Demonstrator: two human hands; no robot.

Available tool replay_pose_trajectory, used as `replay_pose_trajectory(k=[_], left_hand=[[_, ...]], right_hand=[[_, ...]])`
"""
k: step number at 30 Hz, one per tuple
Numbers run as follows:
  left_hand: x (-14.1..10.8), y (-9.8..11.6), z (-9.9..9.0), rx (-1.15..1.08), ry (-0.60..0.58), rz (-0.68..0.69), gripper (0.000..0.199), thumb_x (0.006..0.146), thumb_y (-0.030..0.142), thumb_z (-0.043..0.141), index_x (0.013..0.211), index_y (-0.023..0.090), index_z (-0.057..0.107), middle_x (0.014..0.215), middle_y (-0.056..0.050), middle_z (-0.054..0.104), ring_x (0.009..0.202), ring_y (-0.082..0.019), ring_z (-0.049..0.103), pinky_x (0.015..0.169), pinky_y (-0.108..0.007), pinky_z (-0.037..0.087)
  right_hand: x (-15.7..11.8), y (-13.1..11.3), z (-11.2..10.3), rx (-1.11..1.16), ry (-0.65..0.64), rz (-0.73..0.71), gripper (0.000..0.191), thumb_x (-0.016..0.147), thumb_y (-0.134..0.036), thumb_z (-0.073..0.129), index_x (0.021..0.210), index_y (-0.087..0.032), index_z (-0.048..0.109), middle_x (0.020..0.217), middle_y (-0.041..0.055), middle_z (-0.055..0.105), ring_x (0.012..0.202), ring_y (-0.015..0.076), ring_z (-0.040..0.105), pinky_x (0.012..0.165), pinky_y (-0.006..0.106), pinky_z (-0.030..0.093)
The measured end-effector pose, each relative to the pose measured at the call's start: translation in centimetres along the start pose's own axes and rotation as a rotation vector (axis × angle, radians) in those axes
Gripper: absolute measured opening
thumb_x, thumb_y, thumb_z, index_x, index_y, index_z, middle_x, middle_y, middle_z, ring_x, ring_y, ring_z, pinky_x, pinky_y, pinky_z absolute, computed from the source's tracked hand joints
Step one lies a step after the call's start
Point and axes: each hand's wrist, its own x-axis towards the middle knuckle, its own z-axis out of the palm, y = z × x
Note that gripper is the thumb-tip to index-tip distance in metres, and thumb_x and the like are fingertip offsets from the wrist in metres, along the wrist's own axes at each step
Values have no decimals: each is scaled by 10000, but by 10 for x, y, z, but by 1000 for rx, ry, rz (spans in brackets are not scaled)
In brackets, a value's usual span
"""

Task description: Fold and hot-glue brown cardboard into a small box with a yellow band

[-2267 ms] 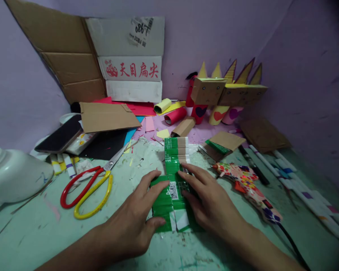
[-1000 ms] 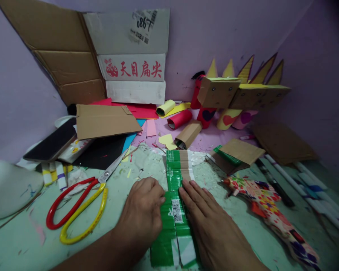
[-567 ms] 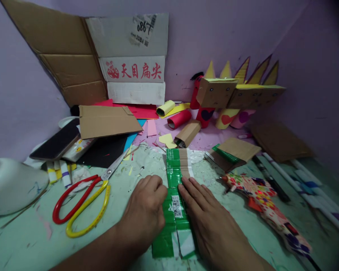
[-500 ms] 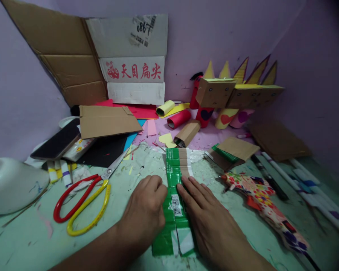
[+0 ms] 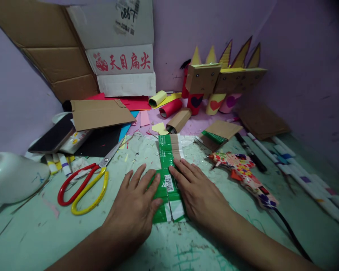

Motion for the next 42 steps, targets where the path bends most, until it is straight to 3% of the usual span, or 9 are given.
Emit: replay_pose_trajectory(k=[3, 7, 12, 17, 22, 25, 29, 34, 42], left_hand=[[-8, 1, 8, 141, -41, 1, 467, 895, 325, 403, 1320, 139, 461, 1447, -176, 373, 1327, -409, 287, 977, -641, 271], [-10, 6, 15, 214, -47, 20, 519, 910, 363, 353, 1354, 99, 402, 1422, -173, 405, 1328, -327, 338, 1035, -574, 226], [-9, 16, 20, 200, -8, -17, 549, 917, 399, 323, 1348, 66, 395, 1422, -175, 399, 1353, -278, 299, 1088, -489, 192], [-6, 22, 20, 99, -32, -73, 549, 915, 369, 339, 1365, 56, 373, 1448, -207, 325, 1364, -317, 245, 1087, -541, 205], [-4, -8, -4, -140, -291, 49, 540, 945, 368, 304, 1447, 194, 209, 1517, -116, 174, 1391, -277, 155, 1079, -541, 256], [-3, -32, -19, -248, -396, 161, 585, 907, 377, 433, 1441, 292, 209, 1533, -61, 135, 1397, -282, 137, 1074, -546, 265], [-1, -46, -20, -292, -322, 198, 630, 852, 310, 544, 1418, 333, 270, 1536, -41, 174, 1395, -294, 176, 1072, -579, 244], [1, -46, -11, -314, -252, 223, 596, 829, 363, 587, 1380, 333, 361, 1517, -49, 255, 1379, -306, 228, 1065, -586, 240], [5, -46, -17, -259, -340, 238, 602, 824, 338, 598, 1377, 341, 361, 1523, -56, 205, 1387, -314, 192, 1086, -591, 167]], right_hand=[[1, 0, 0, -3, -17, 10, 525, 827, -96, 401, 1351, -95, 440, 1453, 155, 374, 1351, 295, 298, 1077, 485, 318], [2, 0, 0, -1, -36, 9, 519, 842, -131, 394, 1358, -93, 432, 1458, 143, 369, 1369, 302, 251, 1086, 491, 302], [2, -1, 0, -41, -34, 25, 546, 816, -143, 421, 1360, -116, 437, 1450, 128, 388, 1352, 355, 269, 1076, 548, 285], [4, -2, -1, -75, -23, 38, 541, 811, -141, 424, 1351, -110, 452, 1457, 128, 372, 1339, 362, 291, 1075, 509, 306], [3, -2, -1, -59, -47, 32, 529, 837, -150, 391, 1361, -101, 435, 1461, 126, 368, 1352, 351, 264, 1083, 497, 293], [2, -2, 0, -52, -54, 38, 532, 842, -158, 379, 1370, -110, 424, 1461, 112, 372, 1358, 345, 251, 1085, 499, 287], [2, -1, 0, -52, -53, 36, 533, 847, -160, 371, 1376, -107, 413, 1460, 117, 374, 1363, 346, 237, 1087, 505, 276], [3, -1, 0, -57, -49, 29, 540, 836, -151, 392, 1373, -103, 416, 1468, 129, 354, 1359, 351, 243, 1085, 501, 280], [3, -3, -2, -59, -42, 46, 546, 820, -150, 407, 1364, -108, 433, 1464, 125, 364, 1347, 361, 267, 1078, 497, 296]])
